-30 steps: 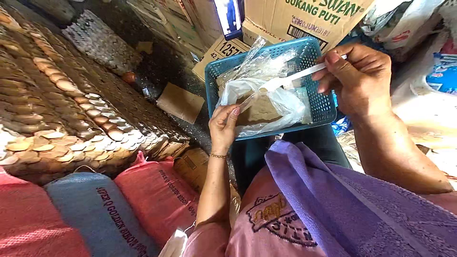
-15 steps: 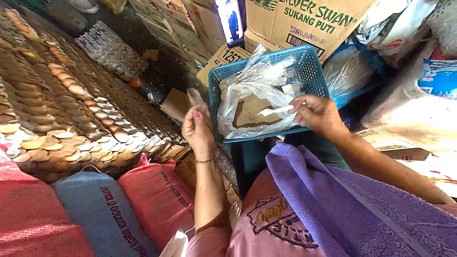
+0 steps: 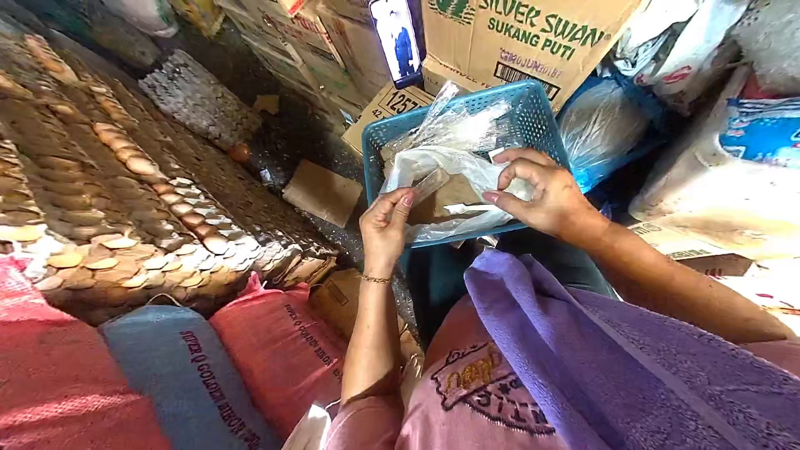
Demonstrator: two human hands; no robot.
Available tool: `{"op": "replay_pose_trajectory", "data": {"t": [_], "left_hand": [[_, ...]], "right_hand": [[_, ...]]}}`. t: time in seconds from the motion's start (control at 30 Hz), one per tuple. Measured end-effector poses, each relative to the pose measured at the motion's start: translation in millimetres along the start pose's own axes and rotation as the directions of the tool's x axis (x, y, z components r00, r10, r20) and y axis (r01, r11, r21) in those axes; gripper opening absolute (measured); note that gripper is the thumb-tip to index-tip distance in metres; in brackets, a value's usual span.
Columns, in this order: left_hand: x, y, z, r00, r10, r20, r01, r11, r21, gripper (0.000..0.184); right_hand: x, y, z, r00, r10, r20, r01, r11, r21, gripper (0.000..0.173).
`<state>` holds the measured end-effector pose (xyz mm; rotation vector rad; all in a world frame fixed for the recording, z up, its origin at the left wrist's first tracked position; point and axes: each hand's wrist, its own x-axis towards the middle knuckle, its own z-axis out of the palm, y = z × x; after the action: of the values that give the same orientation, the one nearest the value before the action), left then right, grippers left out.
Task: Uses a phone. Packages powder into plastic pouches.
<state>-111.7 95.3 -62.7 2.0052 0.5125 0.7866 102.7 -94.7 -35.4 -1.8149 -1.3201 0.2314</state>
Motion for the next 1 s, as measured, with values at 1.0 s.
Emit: {"op": "replay_pose_trajectory", "data": {"t": [1.0], "left_hand": [[19, -3, -14, 0.997, -0.073, 0.022, 0.073, 0.997, -0.027, 0.021]], "right_hand": [[68, -38, 16, 0.964, -0.009, 0.267, 0.044, 0.991, -0.124, 0.050]]}}
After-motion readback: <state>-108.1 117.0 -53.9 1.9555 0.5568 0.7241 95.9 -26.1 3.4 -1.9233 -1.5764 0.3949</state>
